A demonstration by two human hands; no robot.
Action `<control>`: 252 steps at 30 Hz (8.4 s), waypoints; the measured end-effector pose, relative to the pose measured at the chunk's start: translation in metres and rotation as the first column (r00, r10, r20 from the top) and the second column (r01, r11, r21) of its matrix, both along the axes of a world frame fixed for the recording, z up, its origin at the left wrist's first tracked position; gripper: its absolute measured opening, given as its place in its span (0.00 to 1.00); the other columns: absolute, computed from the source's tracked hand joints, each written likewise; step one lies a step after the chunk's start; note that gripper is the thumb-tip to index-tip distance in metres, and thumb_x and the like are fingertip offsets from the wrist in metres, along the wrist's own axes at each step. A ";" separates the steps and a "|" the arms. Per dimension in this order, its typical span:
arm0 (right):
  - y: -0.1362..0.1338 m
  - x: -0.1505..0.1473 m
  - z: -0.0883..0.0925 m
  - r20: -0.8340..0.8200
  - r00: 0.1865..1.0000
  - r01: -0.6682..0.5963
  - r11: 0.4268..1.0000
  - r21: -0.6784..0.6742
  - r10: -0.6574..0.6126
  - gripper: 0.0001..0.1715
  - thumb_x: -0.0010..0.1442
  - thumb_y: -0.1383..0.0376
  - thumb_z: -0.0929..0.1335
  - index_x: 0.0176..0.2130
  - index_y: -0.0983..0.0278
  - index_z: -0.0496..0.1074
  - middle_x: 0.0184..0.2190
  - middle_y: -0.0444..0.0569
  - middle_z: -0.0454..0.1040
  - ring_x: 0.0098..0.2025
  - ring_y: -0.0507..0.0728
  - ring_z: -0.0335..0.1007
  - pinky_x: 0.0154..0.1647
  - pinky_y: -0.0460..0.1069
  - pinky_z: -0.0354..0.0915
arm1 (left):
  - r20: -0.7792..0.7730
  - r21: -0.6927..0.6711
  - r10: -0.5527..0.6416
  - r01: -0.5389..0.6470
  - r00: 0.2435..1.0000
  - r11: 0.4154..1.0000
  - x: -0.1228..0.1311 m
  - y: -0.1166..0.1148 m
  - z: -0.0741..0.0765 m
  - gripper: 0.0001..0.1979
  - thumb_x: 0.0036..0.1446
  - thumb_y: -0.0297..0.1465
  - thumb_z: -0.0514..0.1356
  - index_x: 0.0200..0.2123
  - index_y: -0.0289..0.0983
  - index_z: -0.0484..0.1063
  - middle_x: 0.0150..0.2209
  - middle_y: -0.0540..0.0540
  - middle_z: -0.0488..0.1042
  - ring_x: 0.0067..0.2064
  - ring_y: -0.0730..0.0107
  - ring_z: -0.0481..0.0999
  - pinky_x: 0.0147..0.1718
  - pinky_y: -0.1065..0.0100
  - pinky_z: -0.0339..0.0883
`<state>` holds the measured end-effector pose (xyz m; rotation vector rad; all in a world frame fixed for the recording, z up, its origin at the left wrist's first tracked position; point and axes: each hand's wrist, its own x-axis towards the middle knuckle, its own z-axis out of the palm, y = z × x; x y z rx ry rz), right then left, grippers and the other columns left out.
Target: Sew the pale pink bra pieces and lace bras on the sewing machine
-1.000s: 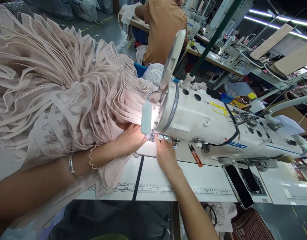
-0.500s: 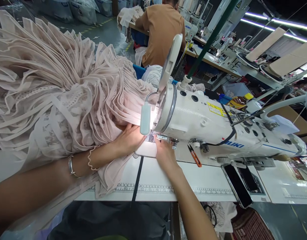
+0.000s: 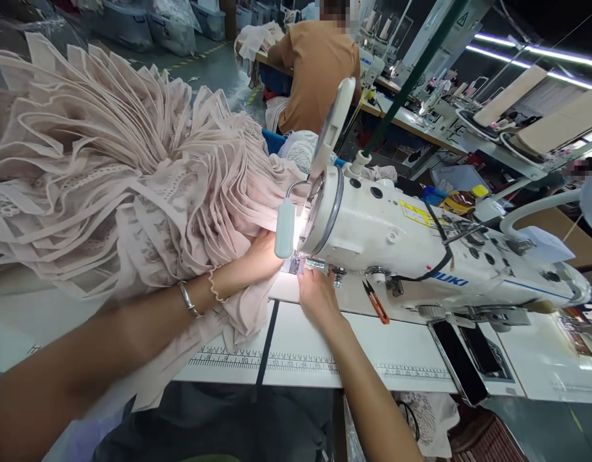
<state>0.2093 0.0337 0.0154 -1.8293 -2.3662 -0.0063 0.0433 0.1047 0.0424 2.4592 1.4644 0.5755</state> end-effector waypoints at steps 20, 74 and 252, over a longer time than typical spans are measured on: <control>-0.020 -0.063 0.023 -0.561 0.797 -0.358 0.922 -0.144 0.222 0.13 0.60 0.65 0.69 0.26 0.61 0.62 0.26 0.40 0.65 0.30 0.52 0.61 0.33 0.46 0.59 | -0.205 0.605 -0.057 0.172 0.977 0.777 -0.100 -0.107 -0.006 0.12 0.67 0.23 0.51 0.51 0.33 0.69 0.48 0.37 0.70 0.53 0.54 0.68 0.55 0.54 0.61; -0.030 0.016 -0.002 -0.134 0.973 -0.143 0.947 0.289 0.187 0.12 0.69 0.66 0.62 0.33 0.61 0.69 0.37 0.52 0.75 0.40 0.58 0.71 0.41 0.50 0.67 | -0.523 0.466 -0.404 0.648 0.751 0.602 -0.024 -0.092 -0.024 0.17 0.64 0.18 0.52 0.53 0.19 0.71 0.52 0.25 0.75 0.52 0.49 0.79 0.47 0.54 0.72; -0.021 -0.002 -0.002 0.037 0.976 -0.209 0.877 0.432 0.214 0.16 0.71 0.67 0.63 0.31 0.61 0.72 0.26 0.46 0.74 0.35 0.56 0.69 0.45 0.51 0.61 | -0.366 0.343 -0.501 0.614 0.784 0.710 -0.036 -0.041 -0.012 0.15 0.68 0.18 0.48 0.34 0.32 0.73 0.38 0.43 0.71 0.38 0.64 0.66 0.35 0.62 0.56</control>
